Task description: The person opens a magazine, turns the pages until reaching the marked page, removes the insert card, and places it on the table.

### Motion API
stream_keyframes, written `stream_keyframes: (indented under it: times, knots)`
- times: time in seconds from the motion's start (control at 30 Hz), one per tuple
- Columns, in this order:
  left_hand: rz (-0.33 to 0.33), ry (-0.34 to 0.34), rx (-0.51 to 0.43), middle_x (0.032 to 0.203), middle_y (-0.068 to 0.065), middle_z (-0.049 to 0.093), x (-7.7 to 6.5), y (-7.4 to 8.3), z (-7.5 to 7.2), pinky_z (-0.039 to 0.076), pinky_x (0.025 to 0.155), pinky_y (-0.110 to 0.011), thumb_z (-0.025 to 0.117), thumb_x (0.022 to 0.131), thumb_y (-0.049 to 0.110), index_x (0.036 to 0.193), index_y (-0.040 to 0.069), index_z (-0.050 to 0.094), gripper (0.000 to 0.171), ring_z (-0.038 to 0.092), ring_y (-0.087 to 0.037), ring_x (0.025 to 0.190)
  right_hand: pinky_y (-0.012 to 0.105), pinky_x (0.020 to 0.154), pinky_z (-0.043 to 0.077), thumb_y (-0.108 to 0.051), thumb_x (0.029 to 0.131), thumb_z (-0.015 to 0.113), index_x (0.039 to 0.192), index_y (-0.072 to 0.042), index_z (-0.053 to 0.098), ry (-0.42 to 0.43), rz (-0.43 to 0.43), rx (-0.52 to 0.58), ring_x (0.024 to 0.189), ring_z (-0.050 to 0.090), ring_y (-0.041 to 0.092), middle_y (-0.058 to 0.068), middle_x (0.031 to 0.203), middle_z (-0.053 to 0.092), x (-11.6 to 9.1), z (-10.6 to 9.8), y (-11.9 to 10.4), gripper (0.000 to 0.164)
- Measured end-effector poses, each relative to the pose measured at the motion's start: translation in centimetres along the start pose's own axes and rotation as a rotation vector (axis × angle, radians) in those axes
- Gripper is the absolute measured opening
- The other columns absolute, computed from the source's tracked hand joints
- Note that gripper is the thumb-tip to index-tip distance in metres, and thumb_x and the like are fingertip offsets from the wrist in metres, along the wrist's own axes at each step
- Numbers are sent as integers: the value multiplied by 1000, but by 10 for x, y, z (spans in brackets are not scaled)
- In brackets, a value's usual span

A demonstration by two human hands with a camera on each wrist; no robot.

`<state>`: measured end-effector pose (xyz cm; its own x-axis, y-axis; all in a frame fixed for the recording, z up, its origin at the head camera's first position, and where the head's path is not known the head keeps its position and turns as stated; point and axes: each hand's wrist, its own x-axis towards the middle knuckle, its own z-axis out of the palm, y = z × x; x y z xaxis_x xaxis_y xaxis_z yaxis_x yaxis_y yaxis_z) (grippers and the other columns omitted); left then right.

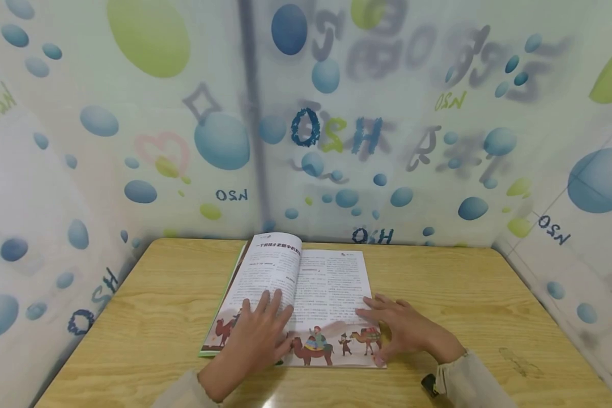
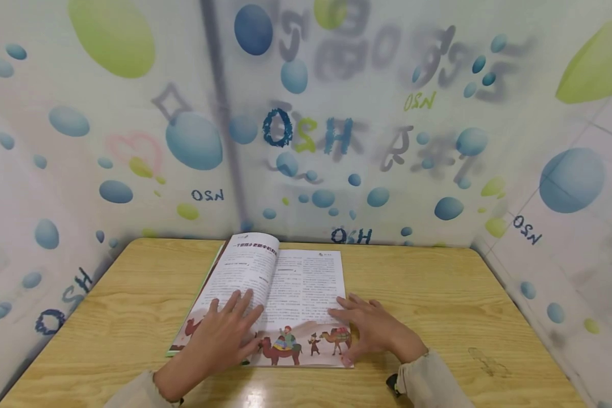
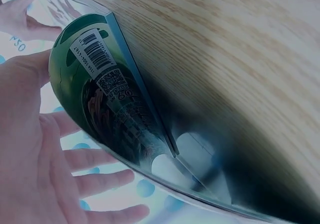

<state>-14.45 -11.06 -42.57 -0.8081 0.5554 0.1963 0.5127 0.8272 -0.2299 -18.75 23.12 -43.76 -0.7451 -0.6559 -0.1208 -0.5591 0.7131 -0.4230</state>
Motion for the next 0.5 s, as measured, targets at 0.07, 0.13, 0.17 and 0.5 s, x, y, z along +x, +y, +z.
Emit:
stream_keyframes:
  times: [0.07, 0.13, 0.17, 0.5]
  knots:
    - [9, 4, 6, 141, -18, 53, 0, 0, 0, 50, 87, -61, 58, 93, 52, 132, 14, 61, 55, 53, -38, 126, 75, 104, 24, -68, 66, 77, 148, -14, 49, 1, 4, 1, 143, 25, 49, 18, 156, 37, 1, -1, 0, 102]
    - [13, 8, 10, 141, -17, 53, 0, 0, -1, 50, 87, -61, 58, 92, 52, 132, 14, 62, 55, 53, -37, 126, 75, 104, 24, -68, 66, 76, 147, -14, 50, 2, 4, 3, 143, 26, 49, 18, 156, 37, 1, -1, -1, 101]
    - [14, 9, 12, 141, -16, 53, 0, 0, -2, 50, 87, -60, 58, 92, 52, 132, 14, 62, 55, 54, -37, 125, 75, 104, 24, -68, 66, 76, 147, -14, 50, 2, 4, 3, 143, 26, 49, 18, 156, 37, 1, -1, -1, 101]
    - [7, -2, -18, 140, -18, 54, 1, 1, -2, 50, 88, -62, 59, 92, 50, 130, 11, 62, 55, 55, -38, 123, 73, 105, 23, -69, 69, 74, 146, -14, 52, 10, 18, 2, 143, 28, 48, 17, 155, 39, 2, -1, -2, 97]
